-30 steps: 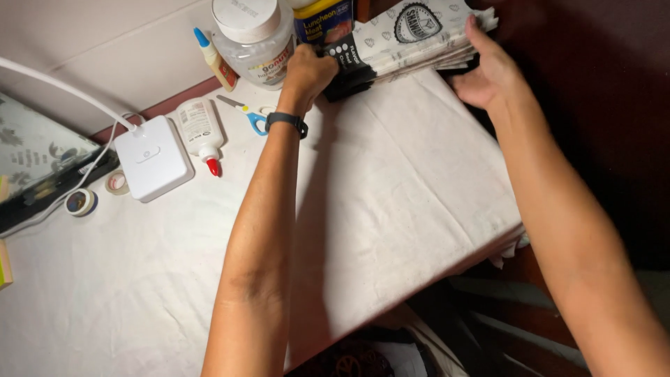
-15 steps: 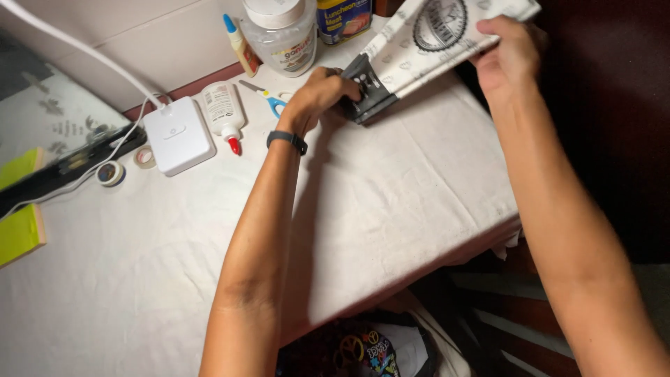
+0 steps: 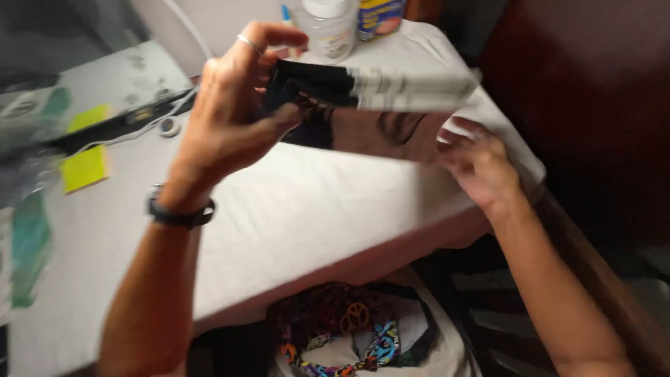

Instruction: The person aligns a stack of printed paper wrappers, separates a few, and places them into a clear plastic bag. The person then adds more wrappers to the bag and adjusts the contents.

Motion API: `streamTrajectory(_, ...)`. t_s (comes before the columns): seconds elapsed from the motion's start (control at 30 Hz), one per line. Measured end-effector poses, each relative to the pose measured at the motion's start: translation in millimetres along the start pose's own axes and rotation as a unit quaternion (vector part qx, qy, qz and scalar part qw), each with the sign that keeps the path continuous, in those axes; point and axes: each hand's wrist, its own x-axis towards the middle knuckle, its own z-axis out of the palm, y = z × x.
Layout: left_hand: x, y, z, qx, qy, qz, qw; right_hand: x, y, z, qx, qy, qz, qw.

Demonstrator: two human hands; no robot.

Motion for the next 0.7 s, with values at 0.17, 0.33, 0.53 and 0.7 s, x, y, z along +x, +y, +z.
streamTrajectory(0.17,-18,62,-63,0.202,-0.14,0.031,0.969,-104,-32,115,-0.371,-0.238,-0.383,0.812)
streamTrajectory(0.33,-31,62,-64,0.356,-0.186,0.085,0.912,-134,-20,203,-0.445,-0.401,-0.353,0.719)
streamTrajectory(0.53,-48,72,-72,0.276,-0.202,0.083,0.936,-127,37,221,-0.3,-0.353,-0.175,0.869)
streamTrajectory(0.7,-99,44,-49,0.203,0.09,0.123,0.967,-110,54,201,-0.162,-0.272,-0.211,0.925)
